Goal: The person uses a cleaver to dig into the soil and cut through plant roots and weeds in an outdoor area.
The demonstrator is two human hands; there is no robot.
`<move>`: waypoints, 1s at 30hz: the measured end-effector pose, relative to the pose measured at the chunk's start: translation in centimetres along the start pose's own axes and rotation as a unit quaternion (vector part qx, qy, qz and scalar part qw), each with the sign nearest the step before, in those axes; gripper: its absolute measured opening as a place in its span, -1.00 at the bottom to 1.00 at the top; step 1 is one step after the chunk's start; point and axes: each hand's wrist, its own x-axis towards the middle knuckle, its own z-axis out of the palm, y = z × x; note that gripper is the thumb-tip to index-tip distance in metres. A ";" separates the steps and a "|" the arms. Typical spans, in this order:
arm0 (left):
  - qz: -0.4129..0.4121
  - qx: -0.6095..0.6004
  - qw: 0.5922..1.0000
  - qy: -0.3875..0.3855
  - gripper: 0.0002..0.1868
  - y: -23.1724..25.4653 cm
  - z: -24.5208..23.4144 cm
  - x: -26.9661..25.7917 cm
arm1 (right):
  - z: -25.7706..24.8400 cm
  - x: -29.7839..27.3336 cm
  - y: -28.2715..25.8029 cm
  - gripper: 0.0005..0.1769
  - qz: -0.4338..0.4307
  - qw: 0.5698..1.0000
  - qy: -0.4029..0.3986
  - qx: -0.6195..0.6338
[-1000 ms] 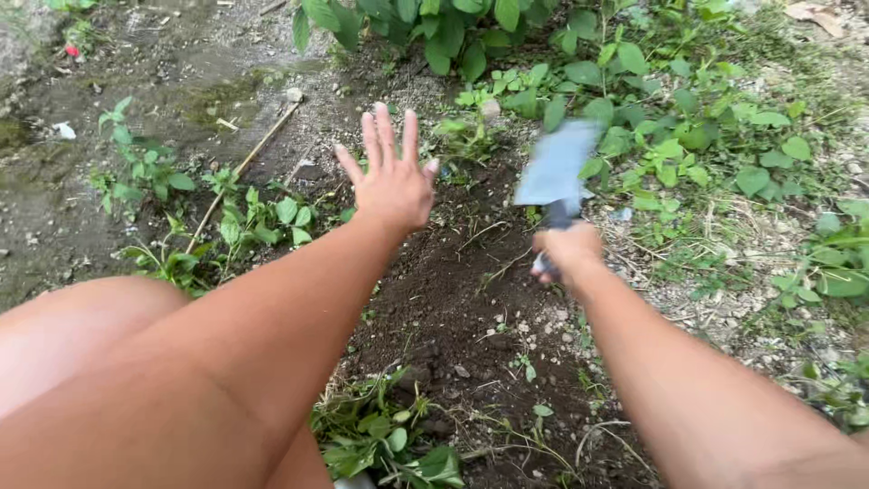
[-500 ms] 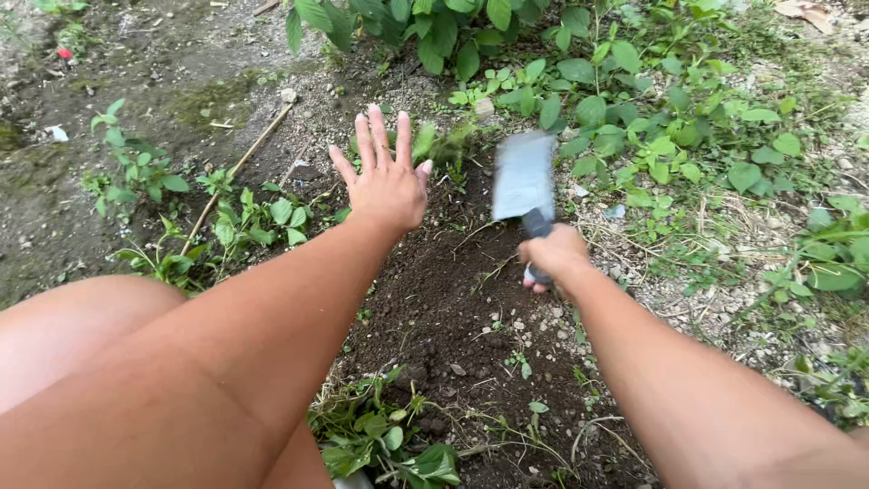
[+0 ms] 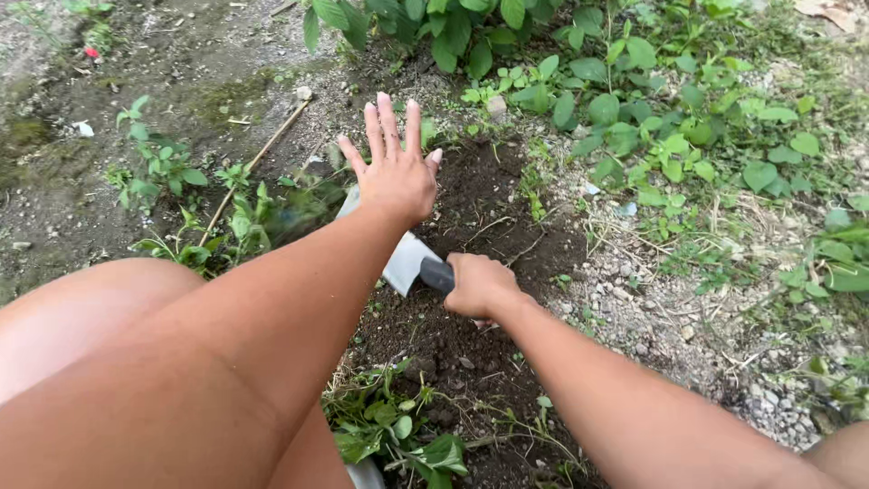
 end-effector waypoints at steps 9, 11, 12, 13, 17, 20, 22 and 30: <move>0.013 0.002 0.999 -0.039 -0.19 2.5 0.7 0.3 | -4.3 -2.4 6.6 -0.61 0.296 0.852 0.105 0.419; 0.031 -0.009 0.999 -0.039 -0.19 3.6 0.9 0.3 | -4.8 -3.4 8.7 -0.77 0.360 0.799 0.145 0.460; 0.045 -0.015 0.998 -0.034 -0.19 4.1 0.9 0.5 | -4.9 -3.8 9.7 -0.77 0.365 0.796 0.149 0.459; 0.051 -0.019 0.998 -0.035 -0.19 4.6 1.0 0.4 | -4.8 -4.3 10.5 -0.83 0.401 0.757 0.179 0.484; 0.129 -0.015 0.991 -0.033 -0.19 5.3 0.5 0.8 | -4.7 -5.6 12.7 -0.90 0.452 0.641 0.252 0.567; 0.162 -0.016 0.986 -0.023 -0.19 6.0 -0.8 2.0 | -5.2 -7.6 13.1 -0.91 0.466 0.632 0.247 0.567; 0.171 -0.023 0.985 -0.027 -0.20 6.9 -1.7 2.8 | -5.6 -8.8 12.7 -0.90 0.470 0.629 0.242 0.570; 0.274 -0.042 0.960 -0.036 -0.18 10.6 -3.9 4.6 | -6.8 -12.8 10.2 -0.84 0.492 0.566 0.232 0.620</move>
